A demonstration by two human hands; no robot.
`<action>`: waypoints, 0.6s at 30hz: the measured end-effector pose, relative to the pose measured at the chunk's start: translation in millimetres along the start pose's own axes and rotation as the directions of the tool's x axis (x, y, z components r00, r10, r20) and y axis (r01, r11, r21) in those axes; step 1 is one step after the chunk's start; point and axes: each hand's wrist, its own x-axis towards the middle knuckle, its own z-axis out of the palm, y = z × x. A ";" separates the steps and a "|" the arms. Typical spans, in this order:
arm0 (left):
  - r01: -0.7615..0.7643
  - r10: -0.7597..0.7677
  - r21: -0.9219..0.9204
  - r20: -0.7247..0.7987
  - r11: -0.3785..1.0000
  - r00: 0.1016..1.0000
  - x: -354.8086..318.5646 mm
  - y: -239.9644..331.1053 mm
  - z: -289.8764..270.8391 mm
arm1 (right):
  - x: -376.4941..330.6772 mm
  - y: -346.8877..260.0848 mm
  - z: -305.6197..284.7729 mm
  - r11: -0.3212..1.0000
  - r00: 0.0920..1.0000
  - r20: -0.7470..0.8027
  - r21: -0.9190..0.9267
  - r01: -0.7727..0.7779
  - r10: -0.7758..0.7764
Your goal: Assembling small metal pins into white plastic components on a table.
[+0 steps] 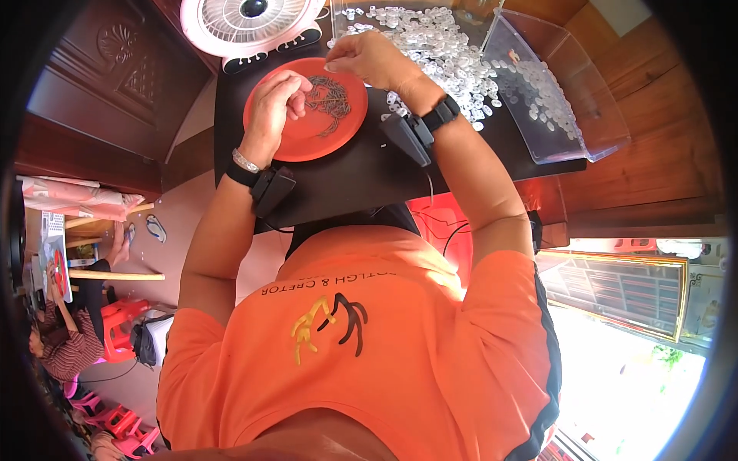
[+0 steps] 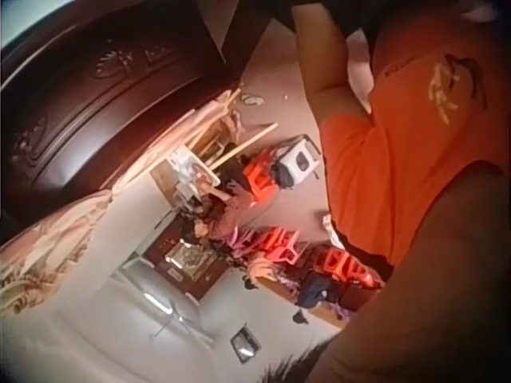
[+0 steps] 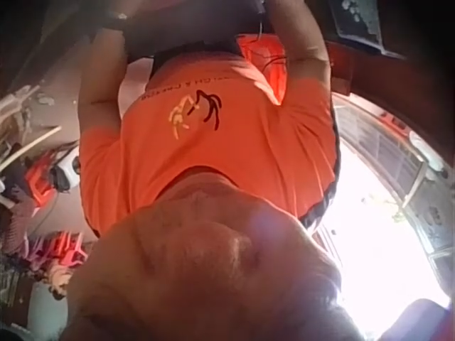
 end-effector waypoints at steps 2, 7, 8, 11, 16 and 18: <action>-0.016 0.016 -0.043 -0.001 0.999 1.000 -0.8 -3.6 0.4 | -10.7 -19.2 12.7 0.999 1.000 -0.004 0.043 0.010 -0.010; -0.037 0.043 -0.138 0.041 0.990 0.998 2.9 -4.0 3.3 | -14.2 -27.2 31.0 0.994 0.988 -0.112 0.029 0.107 -0.103; -0.023 0.030 -0.169 0.037 0.985 0.999 3.3 -2.8 3.2 | -14.3 -29.3 32.6 0.994 0.989 -0.109 0.029 0.109 -0.105; 0.008 0.009 -0.266 0.064 0.964 0.998 4.8 -1.4 -1.8 | -13.9 -29.3 37.4 0.993 0.981 -0.161 0.018 0.116 -0.111; 0.033 0.026 -0.426 0.134 0.904 0.991 4.7 1.0 -5.0 | -18.4 -26.9 41.0 0.942 0.923 -0.203 0.011 0.335 -0.326; 0.026 0.031 -0.423 0.126 0.906 0.992 3.5 3.3 -7.1 | -18.7 -24.8 40.2 0.928 0.912 -0.190 0.010 0.372 -0.364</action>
